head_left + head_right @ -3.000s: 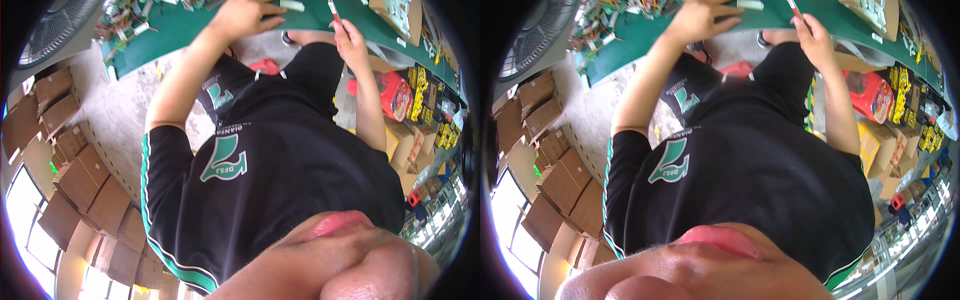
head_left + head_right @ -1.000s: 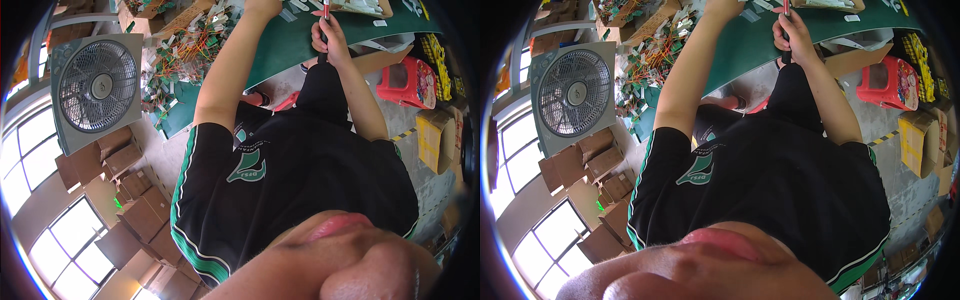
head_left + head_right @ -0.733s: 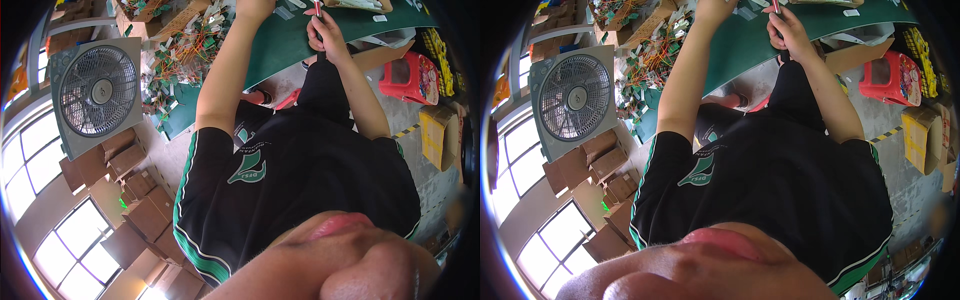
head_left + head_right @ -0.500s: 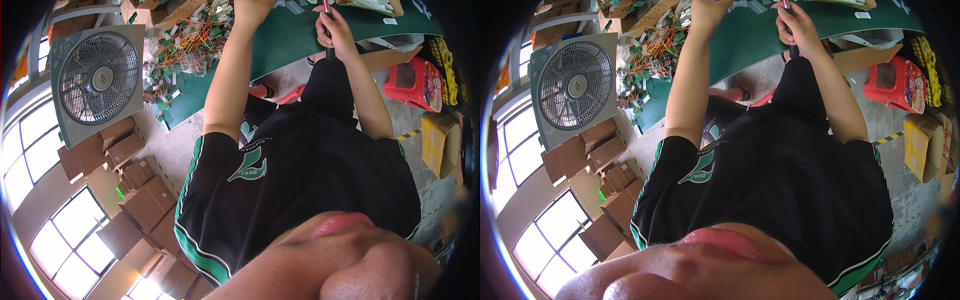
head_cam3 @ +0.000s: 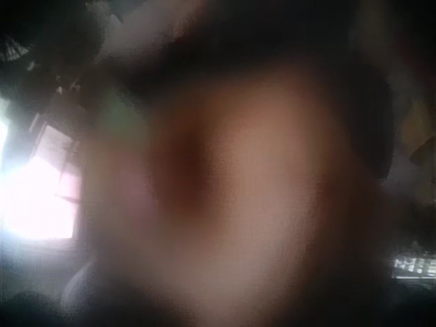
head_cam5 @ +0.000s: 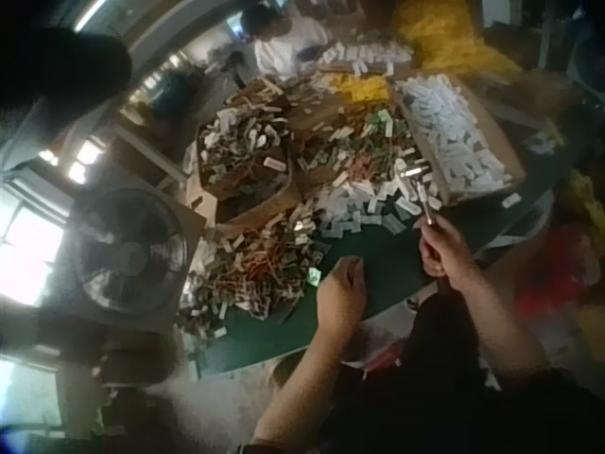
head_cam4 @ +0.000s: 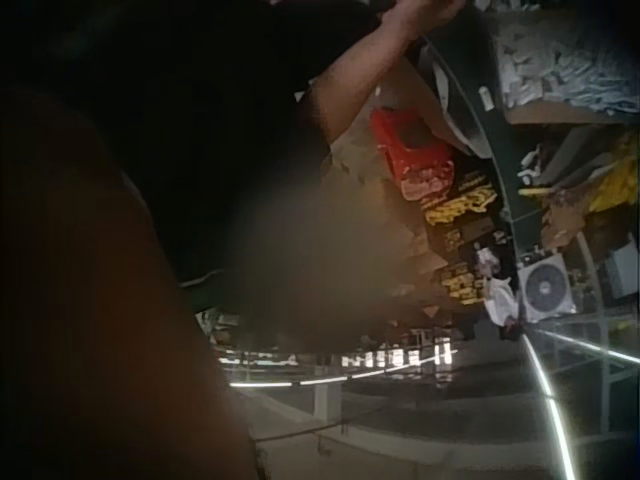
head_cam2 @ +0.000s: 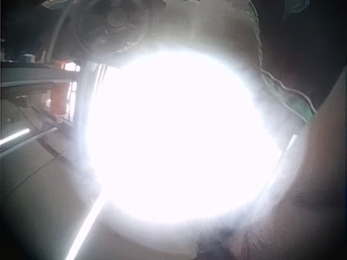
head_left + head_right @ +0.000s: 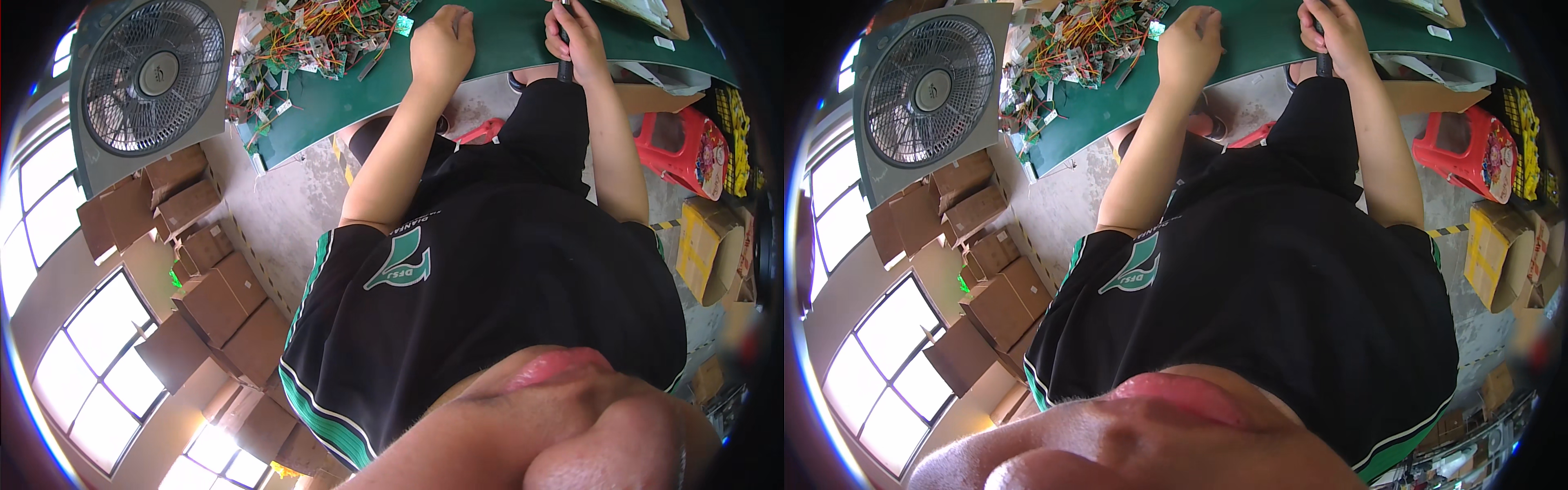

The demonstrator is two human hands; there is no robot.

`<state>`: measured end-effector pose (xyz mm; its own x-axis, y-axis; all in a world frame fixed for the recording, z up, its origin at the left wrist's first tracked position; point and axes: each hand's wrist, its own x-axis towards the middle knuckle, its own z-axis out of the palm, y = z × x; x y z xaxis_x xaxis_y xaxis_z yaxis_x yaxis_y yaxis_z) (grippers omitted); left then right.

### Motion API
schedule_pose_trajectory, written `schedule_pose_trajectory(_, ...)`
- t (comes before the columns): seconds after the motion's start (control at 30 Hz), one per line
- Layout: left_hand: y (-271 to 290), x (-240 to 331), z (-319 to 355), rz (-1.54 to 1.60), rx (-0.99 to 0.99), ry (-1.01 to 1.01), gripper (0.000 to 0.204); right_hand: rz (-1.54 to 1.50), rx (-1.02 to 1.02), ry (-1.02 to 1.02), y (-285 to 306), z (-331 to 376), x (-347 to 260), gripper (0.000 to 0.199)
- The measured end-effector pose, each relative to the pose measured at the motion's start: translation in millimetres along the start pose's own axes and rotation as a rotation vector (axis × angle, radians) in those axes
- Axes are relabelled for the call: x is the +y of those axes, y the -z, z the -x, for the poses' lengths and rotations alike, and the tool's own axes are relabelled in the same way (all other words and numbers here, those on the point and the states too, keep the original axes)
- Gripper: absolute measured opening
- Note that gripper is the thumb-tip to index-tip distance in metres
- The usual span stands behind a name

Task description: The person assembles electronic components by attaching small plastic pieces to circuit boards with pliers.

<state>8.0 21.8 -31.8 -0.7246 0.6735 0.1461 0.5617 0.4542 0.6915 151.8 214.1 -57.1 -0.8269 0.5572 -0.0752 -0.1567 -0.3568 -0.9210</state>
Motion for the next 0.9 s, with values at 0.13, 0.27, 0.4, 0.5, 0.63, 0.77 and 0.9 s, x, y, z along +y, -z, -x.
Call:
schedule_pose_trajectory(0.13, -11, -26, 8, -0.064, 0.201, -0.259, 0.026, 0.001, 0.022, -0.018, 1, -4, 5, 0.026)
schedule_pose_trajectory(0.27, -7, -27, 16, 0.070, 0.106, -0.038, 0.026, -0.003, 0.004, -0.035, -3, -1, -1, 0.026)
schedule_pose_trajectory(0.4, 2, -19, 9, 0.312, -0.054, 0.127, 0.027, 0.019, 0.024, -0.006, -6, 1, -4, 0.026)
schedule_pose_trajectory(0.5, 6, -5, -8, 0.730, -0.254, 0.356, 0.037, 0.059, 0.079, -0.002, -9, 0, -5, 0.026)
schedule_pose_trajectory(0.63, 17, 2, -9, 0.709, -0.279, 0.321, 0.048, 0.094, 0.104, -0.025, -8, 1, -3, 0.026)
schedule_pose_trajectory(0.77, 25, -25, 12, -0.208, -0.004, -0.251, 0.043, 0.066, 0.035, -0.027, -18, 5, -14, 0.026)
schedule_pose_trajectory(0.9, 30, -36, 20, -0.313, -0.148, -0.149, 0.040, 0.062, 0.038, -0.021, -10, -1, -8, 0.026)
